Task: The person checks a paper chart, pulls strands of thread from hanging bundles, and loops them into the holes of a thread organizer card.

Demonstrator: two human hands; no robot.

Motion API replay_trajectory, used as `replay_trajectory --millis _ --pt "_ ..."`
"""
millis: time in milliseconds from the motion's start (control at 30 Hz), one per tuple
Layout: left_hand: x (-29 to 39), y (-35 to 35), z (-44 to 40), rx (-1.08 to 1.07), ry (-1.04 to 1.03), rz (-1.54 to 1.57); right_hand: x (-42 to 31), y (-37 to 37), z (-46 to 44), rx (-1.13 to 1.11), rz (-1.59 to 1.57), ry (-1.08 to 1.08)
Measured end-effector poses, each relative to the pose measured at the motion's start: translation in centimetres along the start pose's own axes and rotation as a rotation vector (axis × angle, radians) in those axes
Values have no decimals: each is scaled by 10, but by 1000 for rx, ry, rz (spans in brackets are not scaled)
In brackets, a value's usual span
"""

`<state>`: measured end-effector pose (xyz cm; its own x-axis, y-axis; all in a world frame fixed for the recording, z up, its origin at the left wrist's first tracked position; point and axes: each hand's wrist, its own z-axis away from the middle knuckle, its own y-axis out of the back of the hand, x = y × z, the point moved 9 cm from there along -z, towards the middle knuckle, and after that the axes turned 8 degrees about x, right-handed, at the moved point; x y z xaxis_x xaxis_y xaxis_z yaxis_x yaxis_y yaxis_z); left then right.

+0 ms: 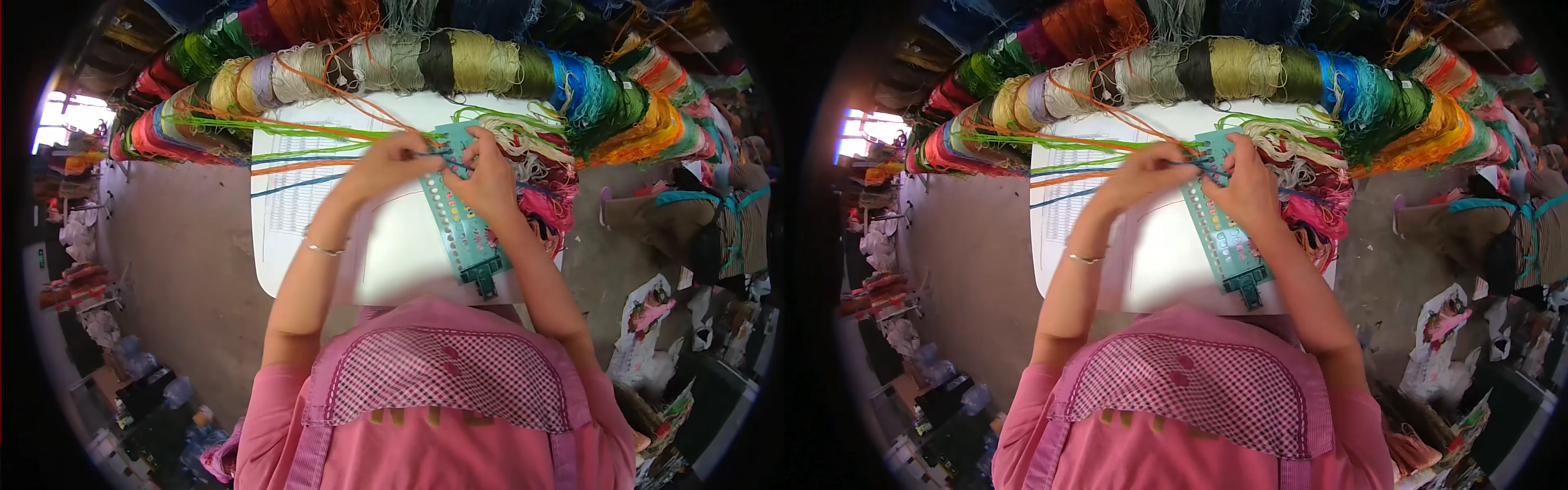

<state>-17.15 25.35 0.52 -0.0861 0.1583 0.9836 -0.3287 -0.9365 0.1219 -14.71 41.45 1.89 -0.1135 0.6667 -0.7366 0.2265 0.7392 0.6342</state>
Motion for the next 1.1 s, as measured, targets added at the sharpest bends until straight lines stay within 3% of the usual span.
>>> replay_trajectory --millis 33,100,233,333,433,567,600,700,767,833,900,1000,1100 --pt "3 28 4 61 7 -65 6 -5 0 -45 -29 -45" --pt "12 76 27 144 217 -143 7 -4 -2 -62 13 -78" --pt "-29 192 60 374 379 79 10 -3 -3 -62 48 -110" --pt "-41 267 85 520 428 449 13 -6 -3 -69 76 -92" --pt "-34 322 103 861 319 336 9 -6 -4 -54 106 -79" --pt "-9 339 137 1002 338 -270 6 -6 -3 -66 109 -69" --pt "-42 376 138 1020 193 -496 3 -4 -2 -68 96 -64" --pt "-20 340 149 827 -199 -761 -9 3 8 -39 -49 30" --pt "-10 307 162 796 -112 -633 -33 21 27 26 45 188" --pt "2 273 177 712 -317 -806 -37 34 49 -13 130 84" --pt "-6 245 184 600 -327 -808 -29 46 69 21 240 -16" --pt "5 195 195 458 -363 -980 -36 56 89 101 468 148" --pt "-6 175 203 415 -310 -1034 -12 53 94 51 402 -7"
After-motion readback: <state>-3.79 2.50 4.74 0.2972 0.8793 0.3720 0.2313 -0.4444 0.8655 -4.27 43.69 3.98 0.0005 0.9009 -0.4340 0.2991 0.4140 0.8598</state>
